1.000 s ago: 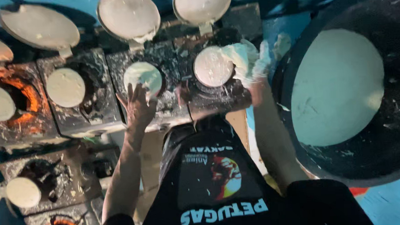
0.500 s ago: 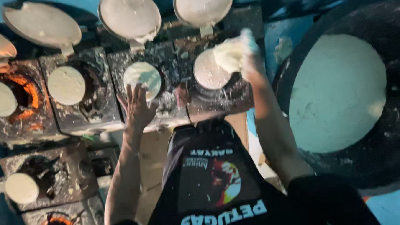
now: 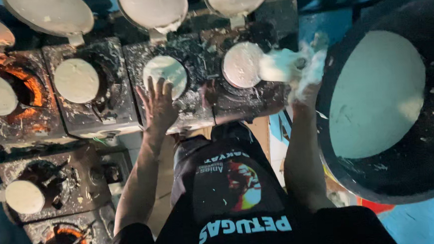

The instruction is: The person cooks flatbreads on a row of gas stoves, pressing dough discs onto hot griddles by hand, dipping a hand into a large bucket of batter/water between breads, flipping the cooking breads, and stacking finished flatbreads into a woven basket.

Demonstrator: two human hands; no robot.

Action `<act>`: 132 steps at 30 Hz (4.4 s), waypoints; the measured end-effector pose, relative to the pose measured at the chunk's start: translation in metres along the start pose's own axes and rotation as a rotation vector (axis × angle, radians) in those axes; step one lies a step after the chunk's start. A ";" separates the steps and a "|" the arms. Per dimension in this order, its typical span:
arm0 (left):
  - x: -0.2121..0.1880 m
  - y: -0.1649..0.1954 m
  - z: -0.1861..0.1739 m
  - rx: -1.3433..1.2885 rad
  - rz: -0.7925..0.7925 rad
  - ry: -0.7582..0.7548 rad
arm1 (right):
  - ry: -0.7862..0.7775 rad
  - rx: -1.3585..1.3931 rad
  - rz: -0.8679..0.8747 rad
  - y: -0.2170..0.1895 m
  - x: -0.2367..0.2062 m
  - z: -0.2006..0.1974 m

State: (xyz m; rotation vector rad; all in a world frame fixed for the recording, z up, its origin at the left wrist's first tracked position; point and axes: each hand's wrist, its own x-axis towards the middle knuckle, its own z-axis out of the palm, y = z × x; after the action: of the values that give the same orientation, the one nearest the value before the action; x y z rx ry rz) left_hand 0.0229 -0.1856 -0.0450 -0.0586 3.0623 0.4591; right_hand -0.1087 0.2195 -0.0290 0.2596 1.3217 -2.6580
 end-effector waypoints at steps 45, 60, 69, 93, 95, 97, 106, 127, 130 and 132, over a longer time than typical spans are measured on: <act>-0.027 -0.259 -0.136 -0.007 -0.020 0.008 | -0.537 -1.098 -0.038 0.295 -0.103 0.280; -0.028 -0.258 -0.116 -0.031 -0.078 0.056 | -0.220 -0.464 0.138 0.257 -0.031 0.276; -0.013 -0.245 -0.105 -0.003 -0.136 0.141 | -0.382 -0.542 0.213 0.257 -0.030 0.267; -0.018 -0.225 -0.072 0.008 -0.344 0.133 | -0.215 -0.303 0.285 0.189 0.056 0.226; -0.018 -0.227 -0.076 0.013 -0.312 0.184 | -0.162 -0.210 0.240 0.176 0.064 0.227; -0.020 -0.231 -0.084 0.011 -0.328 0.208 | -0.112 -0.103 0.214 0.155 0.069 0.221; -0.061 -0.322 -0.140 -1.352 -0.447 0.491 | -0.225 0.041 0.550 0.195 0.025 0.276; -0.459 -0.417 -0.135 -0.353 -0.782 0.550 | -0.911 -2.132 -0.304 0.476 -0.070 0.457; -0.473 -0.420 -0.123 -0.384 -0.802 0.548 | -0.618 -2.252 -0.227 0.477 -0.040 0.456; -0.477 -0.424 -0.120 -0.357 -0.785 0.536 | -0.522 -2.241 -0.262 0.484 -0.027 0.462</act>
State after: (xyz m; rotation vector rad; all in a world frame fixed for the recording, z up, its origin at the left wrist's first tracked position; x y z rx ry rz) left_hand 0.5136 -0.6106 -0.0309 -1.5329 2.9858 1.0178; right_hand -0.0136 -0.4371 -0.1222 -0.7825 2.8174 0.0255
